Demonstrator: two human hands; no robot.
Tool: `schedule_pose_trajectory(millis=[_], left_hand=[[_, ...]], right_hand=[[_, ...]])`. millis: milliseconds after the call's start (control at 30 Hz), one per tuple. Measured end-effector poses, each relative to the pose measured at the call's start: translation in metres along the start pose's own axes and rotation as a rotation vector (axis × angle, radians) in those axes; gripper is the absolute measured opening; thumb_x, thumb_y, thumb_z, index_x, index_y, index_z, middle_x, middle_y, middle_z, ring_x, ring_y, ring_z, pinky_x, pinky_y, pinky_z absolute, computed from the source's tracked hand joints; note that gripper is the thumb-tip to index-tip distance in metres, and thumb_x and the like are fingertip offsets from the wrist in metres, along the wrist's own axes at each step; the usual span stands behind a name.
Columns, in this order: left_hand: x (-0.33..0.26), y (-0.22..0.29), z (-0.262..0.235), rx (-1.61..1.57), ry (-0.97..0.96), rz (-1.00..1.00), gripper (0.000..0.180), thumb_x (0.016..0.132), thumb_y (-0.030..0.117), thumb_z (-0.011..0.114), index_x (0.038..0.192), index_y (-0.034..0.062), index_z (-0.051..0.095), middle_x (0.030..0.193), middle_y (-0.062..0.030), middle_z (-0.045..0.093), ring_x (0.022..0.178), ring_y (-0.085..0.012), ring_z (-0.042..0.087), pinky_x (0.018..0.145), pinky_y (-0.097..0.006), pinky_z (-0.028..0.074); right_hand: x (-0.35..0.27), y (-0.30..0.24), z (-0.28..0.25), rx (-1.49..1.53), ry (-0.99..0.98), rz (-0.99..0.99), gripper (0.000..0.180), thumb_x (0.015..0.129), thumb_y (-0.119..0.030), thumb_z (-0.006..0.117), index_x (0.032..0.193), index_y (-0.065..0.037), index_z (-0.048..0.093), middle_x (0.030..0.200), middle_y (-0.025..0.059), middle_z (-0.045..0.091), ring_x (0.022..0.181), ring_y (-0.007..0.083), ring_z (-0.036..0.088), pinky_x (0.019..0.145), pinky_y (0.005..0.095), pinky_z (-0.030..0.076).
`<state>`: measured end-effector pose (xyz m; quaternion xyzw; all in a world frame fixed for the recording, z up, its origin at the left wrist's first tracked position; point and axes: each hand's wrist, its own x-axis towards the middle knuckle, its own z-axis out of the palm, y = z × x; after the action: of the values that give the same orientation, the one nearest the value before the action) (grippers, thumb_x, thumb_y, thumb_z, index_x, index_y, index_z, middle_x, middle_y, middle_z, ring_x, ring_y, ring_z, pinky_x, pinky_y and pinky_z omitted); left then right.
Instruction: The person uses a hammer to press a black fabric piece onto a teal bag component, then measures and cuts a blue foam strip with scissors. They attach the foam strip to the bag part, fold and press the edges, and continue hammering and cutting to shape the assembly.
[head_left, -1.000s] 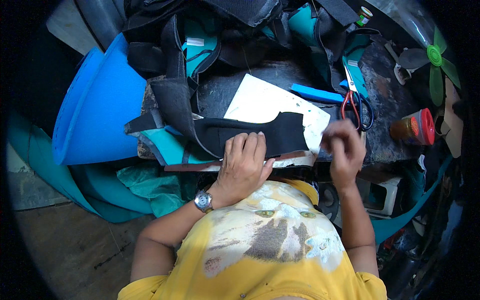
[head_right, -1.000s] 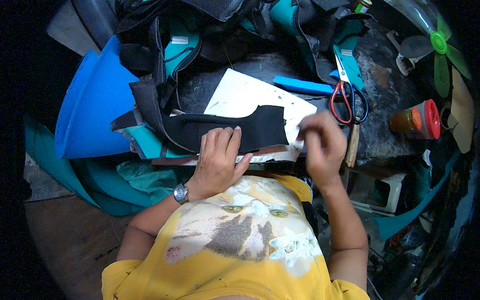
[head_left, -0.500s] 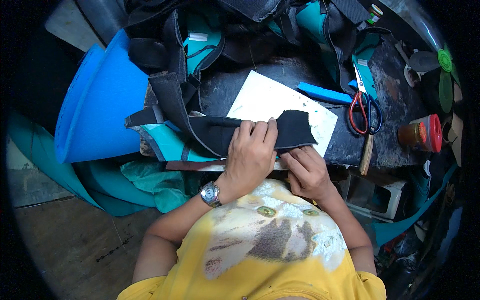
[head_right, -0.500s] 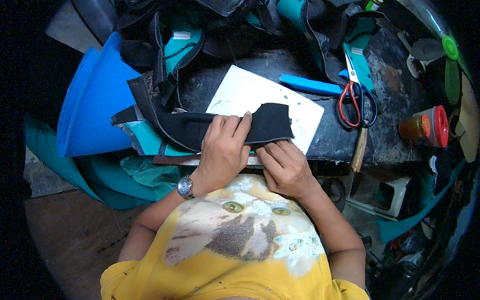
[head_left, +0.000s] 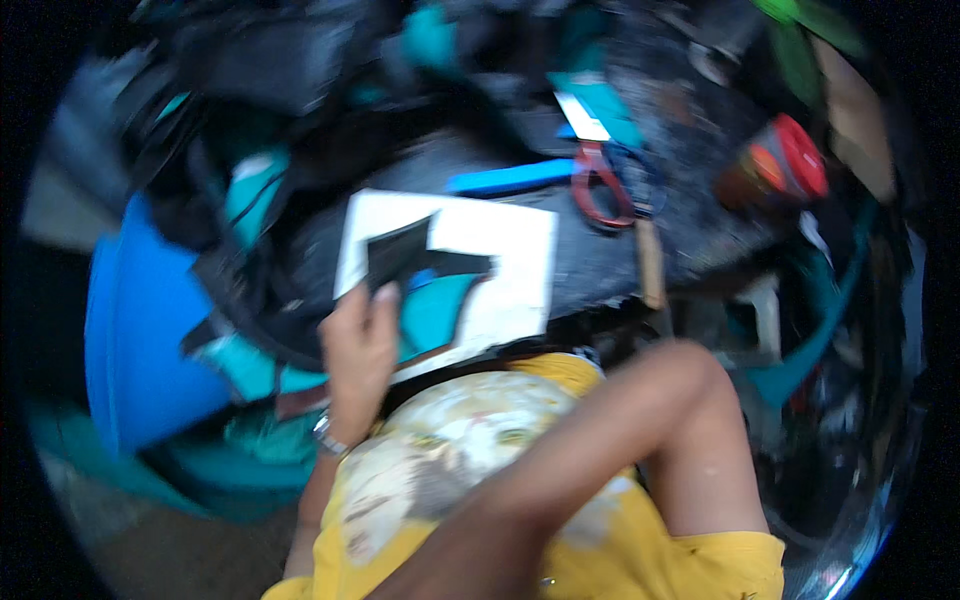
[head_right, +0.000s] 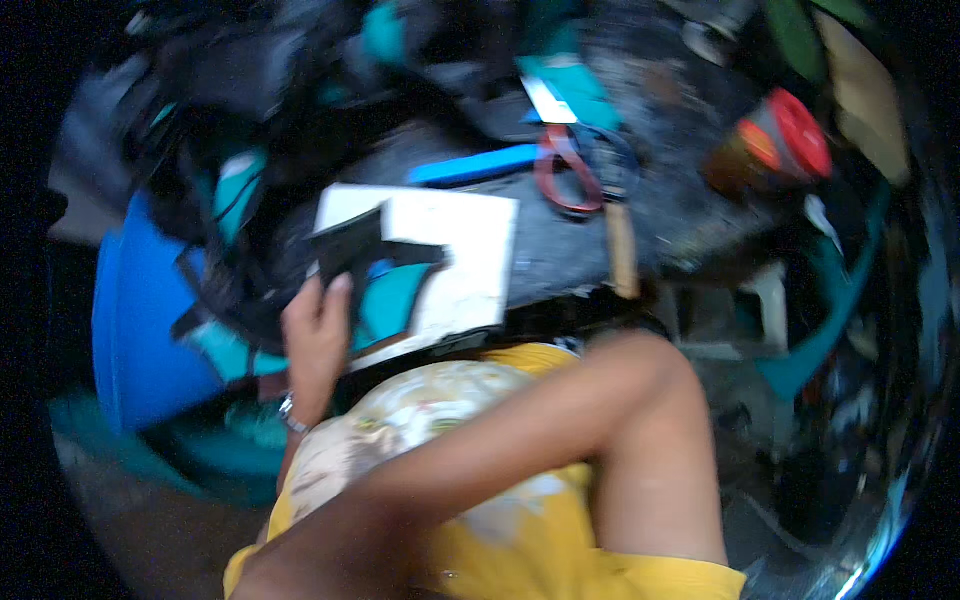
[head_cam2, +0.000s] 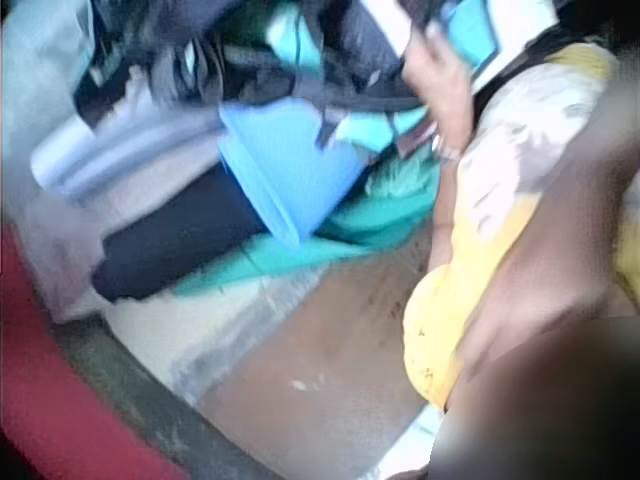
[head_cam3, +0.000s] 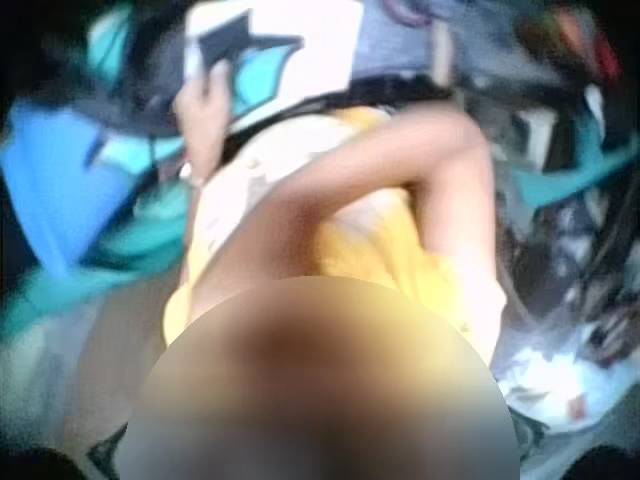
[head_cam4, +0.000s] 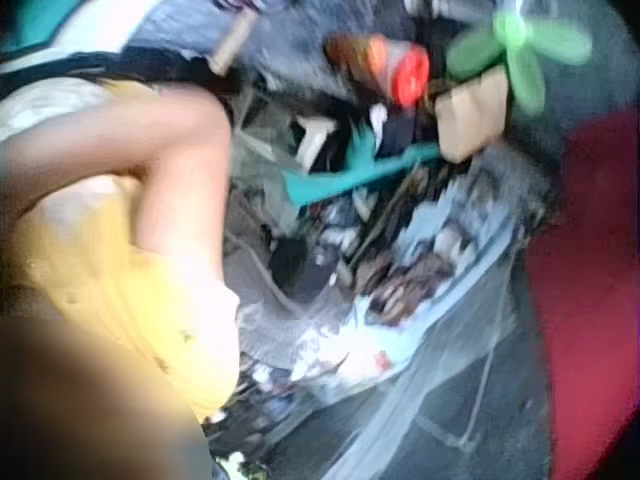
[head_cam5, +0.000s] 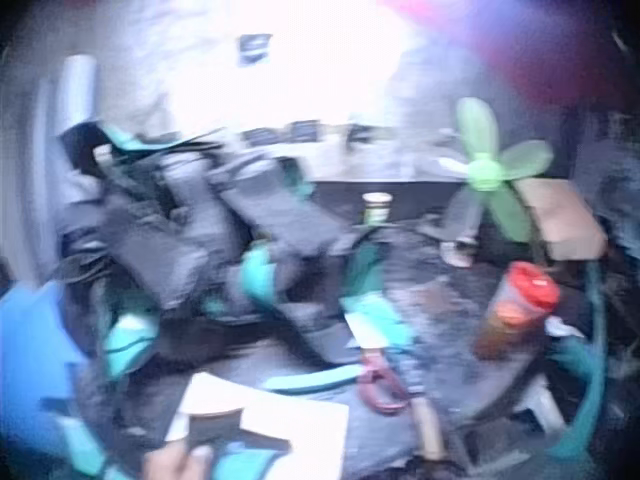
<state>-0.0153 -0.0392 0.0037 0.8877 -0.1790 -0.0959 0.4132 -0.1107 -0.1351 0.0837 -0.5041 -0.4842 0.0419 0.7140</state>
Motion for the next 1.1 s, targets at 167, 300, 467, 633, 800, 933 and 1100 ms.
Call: schedule_pose_trajectory(millis=[167, 300, 467, 633, 800, 933, 1100], left_hand=[[-0.005, 0.003, 0.000, -0.259, -0.005, 0.076, 0.023, 0.101, 0.013, 0.055, 0.110, -0.0056, 0.065, 0.073, 0.0047, 0.051, 0.066, -0.0031, 0.038, 0.055, -0.024, 0.031], [-0.003, -0.005, -0.001, -0.280, -0.023, 0.054, 0.026, 0.101, 0.014, 0.056, 0.115, -0.0061, 0.065, 0.075, 0.0028, 0.055, 0.067, -0.0053, 0.041, 0.057, -0.025, 0.034], [-0.004, -0.009, -0.004, -0.155, -0.047, 0.149, 0.023, 0.102, 0.016, 0.054, 0.097, -0.0054, 0.062, 0.073, -0.0083, 0.054, 0.069, -0.0125, 0.044, 0.062, -0.030, 0.039], [-0.002, -0.005, -0.005, -0.106, -0.085, 0.056, 0.021, 0.100, 0.015, 0.056, 0.098, -0.0056, 0.061, 0.077, -0.0118, 0.056, 0.071, -0.0156, 0.047, 0.065, -0.031, 0.041], [-0.003, -0.005, -0.003, -0.127, -0.084, 0.078, 0.020, 0.098, 0.011, 0.058, 0.104, -0.0067, 0.063, 0.088, -0.0160, 0.062, 0.079, -0.0238, 0.055, 0.076, -0.034, 0.045], [-0.004, -0.003, -0.004, -0.069, -0.112, 0.134, 0.020, 0.097, 0.010, 0.057, 0.107, -0.0068, 0.064, 0.092, -0.0169, 0.063, 0.082, -0.0253, 0.058, 0.078, -0.035, 0.045], [-0.001, 0.003, -0.007, -0.083, -0.076, 0.048, 0.022, 0.099, 0.013, 0.055, 0.107, -0.0059, 0.064, 0.085, -0.0168, 0.062, 0.073, -0.0205, 0.056, 0.068, -0.034, 0.045]], right_hand=[[0.067, 0.038, 0.038, 0.238, -0.034, -0.116, 0.033, 0.072, -0.002, 0.065, 0.105, 0.002, 0.062, 0.112, 0.0200, 0.062, 0.104, 0.0342, 0.063, 0.089, 0.0426, 0.053], [0.081, 0.051, 0.050, 0.274, -0.029, -0.131, 0.034, 0.073, -0.002, 0.065, 0.106, 0.002, 0.061, 0.112, 0.0198, 0.062, 0.103, 0.0339, 0.063, 0.088, 0.0422, 0.053], [0.090, 0.062, 0.064, 0.320, -0.009, -0.132, 0.035, 0.074, -0.003, 0.066, 0.108, 0.002, 0.061, 0.113, 0.0196, 0.062, 0.102, 0.0334, 0.063, 0.087, 0.0417, 0.053], [0.095, 0.066, 0.073, 0.356, -0.007, -0.138, 0.036, 0.074, -0.004, 0.066, 0.110, 0.002, 0.060, 0.113, 0.0194, 0.062, 0.101, 0.0330, 0.063, 0.087, 0.0412, 0.053], [0.095, 0.065, 0.077, 0.379, -0.012, -0.133, 0.038, 0.075, -0.005, 0.067, 0.111, 0.002, 0.059, 0.113, 0.0192, 0.061, 0.100, 0.0325, 0.063, 0.086, 0.0406, 0.054], [0.094, 0.065, 0.077, 0.385, 0.010, -0.137, 0.039, 0.076, -0.005, 0.067, 0.113, 0.003, 0.059, 0.113, 0.0190, 0.061, 0.100, 0.0322, 0.063, 0.086, 0.0402, 0.054], [0.088, 0.059, 0.078, 0.400, -0.026, -0.096, 0.040, 0.076, -0.006, 0.068, 0.115, 0.003, 0.058, 0.113, 0.0188, 0.061, 0.099, 0.0317, 0.064, 0.085, 0.0397, 0.054]])
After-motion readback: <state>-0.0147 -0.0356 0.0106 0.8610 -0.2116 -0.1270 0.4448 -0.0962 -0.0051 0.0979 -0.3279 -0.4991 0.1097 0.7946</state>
